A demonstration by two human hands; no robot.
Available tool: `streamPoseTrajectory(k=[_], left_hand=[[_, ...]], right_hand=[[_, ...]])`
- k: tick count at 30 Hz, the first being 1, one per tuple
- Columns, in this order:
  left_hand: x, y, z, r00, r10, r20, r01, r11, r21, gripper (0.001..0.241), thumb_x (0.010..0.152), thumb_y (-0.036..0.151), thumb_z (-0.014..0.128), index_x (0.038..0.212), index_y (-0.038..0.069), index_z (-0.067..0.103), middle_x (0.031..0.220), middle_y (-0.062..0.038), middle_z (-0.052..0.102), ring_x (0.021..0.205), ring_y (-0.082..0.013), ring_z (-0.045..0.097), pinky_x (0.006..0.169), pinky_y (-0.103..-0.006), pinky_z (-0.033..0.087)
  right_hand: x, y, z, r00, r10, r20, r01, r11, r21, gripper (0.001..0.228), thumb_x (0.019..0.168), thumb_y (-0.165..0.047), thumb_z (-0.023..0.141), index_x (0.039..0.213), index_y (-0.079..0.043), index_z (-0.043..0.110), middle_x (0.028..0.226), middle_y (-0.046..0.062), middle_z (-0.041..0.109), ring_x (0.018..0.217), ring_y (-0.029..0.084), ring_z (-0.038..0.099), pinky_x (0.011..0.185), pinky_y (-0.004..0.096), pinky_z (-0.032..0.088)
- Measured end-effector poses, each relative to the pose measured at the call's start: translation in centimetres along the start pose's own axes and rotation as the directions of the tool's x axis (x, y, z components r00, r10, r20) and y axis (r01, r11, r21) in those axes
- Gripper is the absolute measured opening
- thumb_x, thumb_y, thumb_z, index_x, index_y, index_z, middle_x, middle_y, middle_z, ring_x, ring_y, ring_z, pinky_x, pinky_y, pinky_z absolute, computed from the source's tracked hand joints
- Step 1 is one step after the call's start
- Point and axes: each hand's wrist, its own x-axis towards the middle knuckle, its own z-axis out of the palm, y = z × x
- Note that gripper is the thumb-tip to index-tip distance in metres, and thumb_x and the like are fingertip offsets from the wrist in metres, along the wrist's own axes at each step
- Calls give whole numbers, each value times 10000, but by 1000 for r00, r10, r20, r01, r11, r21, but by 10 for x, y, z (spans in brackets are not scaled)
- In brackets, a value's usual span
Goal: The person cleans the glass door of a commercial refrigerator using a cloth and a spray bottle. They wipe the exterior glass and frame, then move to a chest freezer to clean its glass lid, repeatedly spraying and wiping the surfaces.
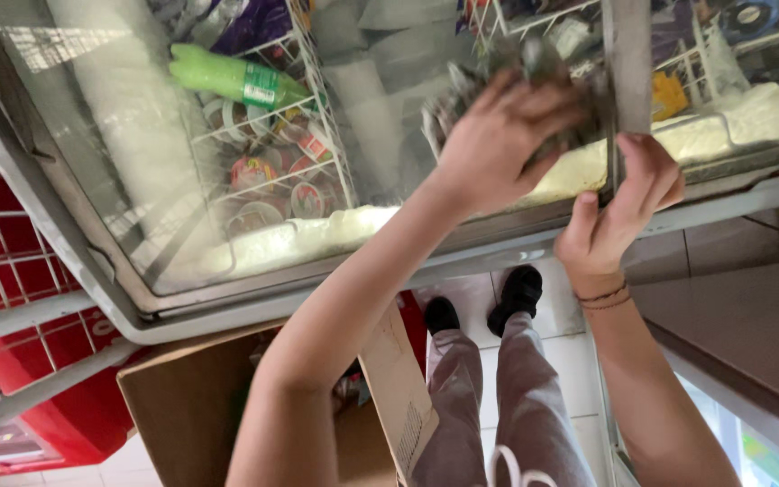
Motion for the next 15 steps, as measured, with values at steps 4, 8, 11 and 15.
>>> streamPoseTrajectory(k=[4, 8, 11, 15], left_hand=[[-57, 36, 4, 872, -179, 456, 373, 846, -380, 388, 1066, 403, 508, 1409, 265, 625, 1294, 10, 701, 1240, -215, 627, 1148, -360, 490], [-106, 81, 14, 999, 18, -49, -12, 993, 119, 463, 930, 390, 602, 1378, 277, 634, 1405, -55, 605, 1318, -260, 590, 1138, -499, 437], [-92, 106, 50, 982, 21, -186, 52, 925, 377, 453, 949, 336, 626, 1401, 327, 645, 1417, -22, 600, 1340, -259, 584, 1124, -466, 480], [-67, 119, 92, 968, 72, -240, 42, 898, 438, 436, 1025, 343, 630, 1454, 267, 643, 1448, -27, 581, 1347, -248, 593, 1118, -446, 497]], right_hand=[[10, 26, 5, 986, -11, -168, 55, 964, 260, 566, 1018, -501, 446, 1288, -18, 565, 1260, 104, 534, 1246, 220, 510, 1092, 391, 381], [13, 32, -4, 987, 91, -131, -11, 859, 512, 421, 1019, -324, 492, 1303, -14, 505, 1367, 116, 498, 1280, 243, 495, 1135, 373, 405], [13, 21, -17, 976, 146, -161, -28, 819, 573, 389, 1010, -272, 485, 1280, 8, 509, 1367, 143, 472, 1272, 270, 485, 1105, 363, 382], [12, -2, -38, 985, 31, -169, 34, 929, 368, 381, 1027, -268, 492, 1261, 31, 519, 1299, 155, 509, 1195, 269, 513, 1048, 368, 398]])
